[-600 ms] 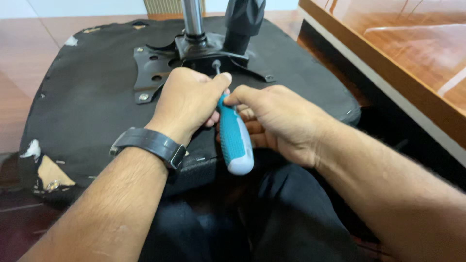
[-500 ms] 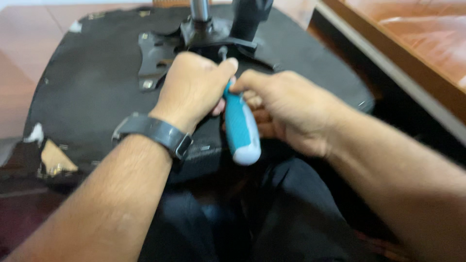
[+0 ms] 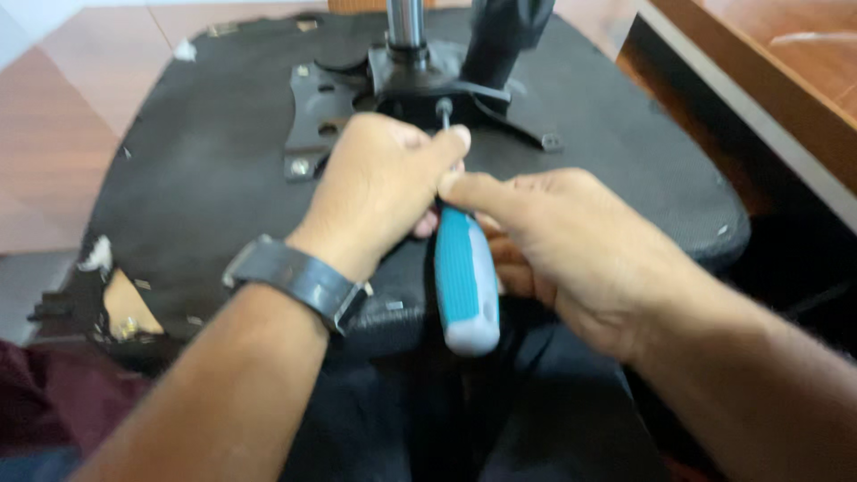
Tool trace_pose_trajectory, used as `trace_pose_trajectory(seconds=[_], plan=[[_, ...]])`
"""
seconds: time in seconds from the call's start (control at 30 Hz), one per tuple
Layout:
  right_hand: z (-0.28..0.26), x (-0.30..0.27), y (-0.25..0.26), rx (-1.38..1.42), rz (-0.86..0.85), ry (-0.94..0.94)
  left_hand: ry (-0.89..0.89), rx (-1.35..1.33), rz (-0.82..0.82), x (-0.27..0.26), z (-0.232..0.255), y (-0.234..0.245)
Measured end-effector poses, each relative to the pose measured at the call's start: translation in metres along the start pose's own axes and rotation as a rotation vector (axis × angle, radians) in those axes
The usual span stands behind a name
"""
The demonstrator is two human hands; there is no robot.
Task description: The person uses a screwdriver to tighten screws into the underside of an overturned chair seat, securing the metal mounting plate to the seat base. The hands remain in frame throughout, manipulating the tool and screws.
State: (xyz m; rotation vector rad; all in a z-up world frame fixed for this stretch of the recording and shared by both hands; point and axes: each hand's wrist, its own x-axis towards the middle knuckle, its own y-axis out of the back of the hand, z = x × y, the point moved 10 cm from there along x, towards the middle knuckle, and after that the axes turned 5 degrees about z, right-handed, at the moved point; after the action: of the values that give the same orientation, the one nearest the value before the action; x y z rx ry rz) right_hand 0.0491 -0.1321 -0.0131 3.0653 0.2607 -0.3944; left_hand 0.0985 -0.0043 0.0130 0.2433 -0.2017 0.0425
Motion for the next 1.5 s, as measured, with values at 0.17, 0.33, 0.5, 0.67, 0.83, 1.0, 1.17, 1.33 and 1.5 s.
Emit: trace_pose_trajectory(seconds=[0.17, 0.33, 0.5, 0.67, 0.83, 1.0, 1.17, 1.33, 1.5], plan=[[0.005, 0.002, -0.002, 0.070, -0.037, -0.036, 0.064, 0.054, 0.007, -0.001, 0.000, 0.001], [0.002, 0.000, -0.001, 0.097, -0.035, -0.046, 0.103, 0.111, -0.003, -0.004, 0.002, 0.002], [-0.004, -0.008, -0.005, 0.112, 0.008, -0.114, 0.098, 0.082, -0.052, -0.009, 0.002, 0.001], [-0.001, -0.011, -0.004, 0.011, 0.103, -0.189, 0.089, 0.056, -0.036, -0.011, -0.001, 0.003], [-0.003, -0.007, -0.005, 0.002, 0.098, -0.167, 0.117, 0.089, -0.020, -0.012, -0.001, 0.005], [-0.005, -0.007, -0.005, 0.101, 0.081, -0.126, 0.097, 0.126, 0.010, -0.013, 0.005, 0.006], [-0.005, -0.011, 0.000, 0.073, 0.195, -0.149, 0.100, 0.223, 0.070, -0.014, 0.008, 0.010], [-0.006, -0.013, -0.002, 0.038, 0.193, -0.126, 0.110, 0.226, 0.058, -0.013, 0.006, 0.011], [-0.007, -0.013, -0.003, 0.037, 0.153, -0.098, 0.110, 0.233, 0.084, -0.015, 0.006, 0.010]])
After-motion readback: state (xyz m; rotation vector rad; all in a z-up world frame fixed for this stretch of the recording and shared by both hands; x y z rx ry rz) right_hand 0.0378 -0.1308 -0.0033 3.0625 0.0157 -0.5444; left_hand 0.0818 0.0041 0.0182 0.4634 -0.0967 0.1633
